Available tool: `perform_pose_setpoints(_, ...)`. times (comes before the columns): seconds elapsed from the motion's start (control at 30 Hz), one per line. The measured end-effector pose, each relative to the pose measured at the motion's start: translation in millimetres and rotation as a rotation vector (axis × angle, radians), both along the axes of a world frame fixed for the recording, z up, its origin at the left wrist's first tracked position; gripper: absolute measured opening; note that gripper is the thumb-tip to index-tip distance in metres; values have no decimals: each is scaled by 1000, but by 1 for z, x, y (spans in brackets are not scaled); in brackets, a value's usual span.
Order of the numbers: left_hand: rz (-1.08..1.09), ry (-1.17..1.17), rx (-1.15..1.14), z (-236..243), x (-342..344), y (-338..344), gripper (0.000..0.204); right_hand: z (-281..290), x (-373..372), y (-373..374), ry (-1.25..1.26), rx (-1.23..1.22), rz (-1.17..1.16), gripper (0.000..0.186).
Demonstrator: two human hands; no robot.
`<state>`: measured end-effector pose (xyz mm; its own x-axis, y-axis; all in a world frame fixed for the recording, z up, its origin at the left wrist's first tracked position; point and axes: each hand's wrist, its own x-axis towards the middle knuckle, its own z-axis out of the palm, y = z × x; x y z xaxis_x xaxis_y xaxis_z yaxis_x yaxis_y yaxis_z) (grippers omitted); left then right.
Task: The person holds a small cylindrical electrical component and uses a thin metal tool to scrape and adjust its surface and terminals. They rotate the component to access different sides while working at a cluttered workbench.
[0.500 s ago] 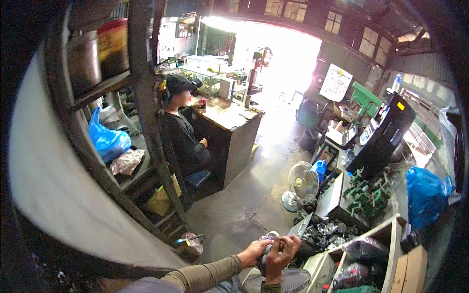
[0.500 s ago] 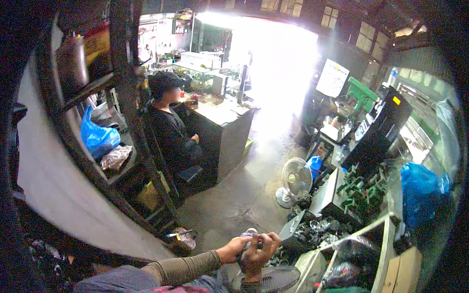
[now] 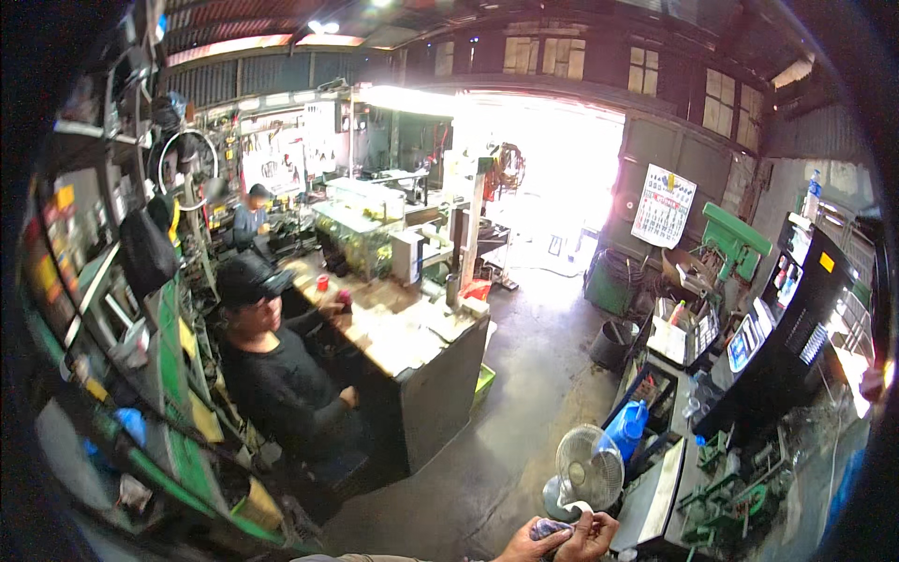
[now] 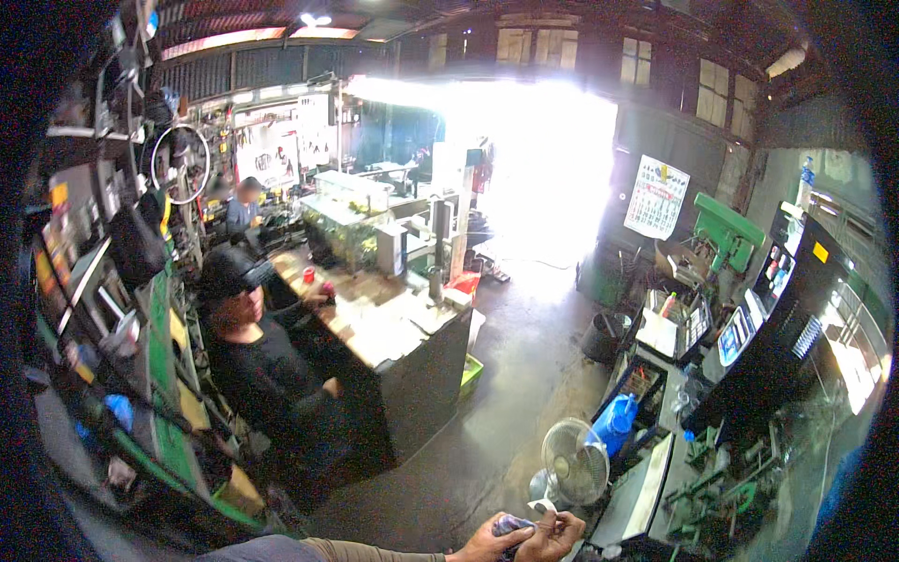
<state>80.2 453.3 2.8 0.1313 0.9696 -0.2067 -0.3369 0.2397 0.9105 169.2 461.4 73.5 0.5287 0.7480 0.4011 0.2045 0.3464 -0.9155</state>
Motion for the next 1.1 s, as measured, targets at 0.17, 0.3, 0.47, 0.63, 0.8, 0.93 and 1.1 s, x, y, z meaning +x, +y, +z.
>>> perform_pose_setpoints(0.17,-37,-231,-353,10,-5,179,33,-11,3,157,-314,-81,11,17)
perform_pose_setpoints(0.3,-150,-559,-584,-50,-51,314,32,-39,-32,300,-121,-87,251,11)
perform_pose_setpoints(0.47,40,154,279,-111,-61,480,42,-56,-47,503,221,-181,354,9)
perform_pose_setpoints(0.63,-175,332,487,-7,-59,657,54,-1,-22,678,376,-208,175,3)
perform_pose_setpoints(0.8,-458,336,364,28,-58,854,55,22,-10,841,415,-167,123,5)
perform_pose_setpoints(0.93,-738,181,113,27,-56,1038,58,9,7,1004,402,-148,198,3)
perform_pose_setpoints(1.1,-719,-540,-191,-27,-79,1252,56,6,2,1224,394,-157,452,6)
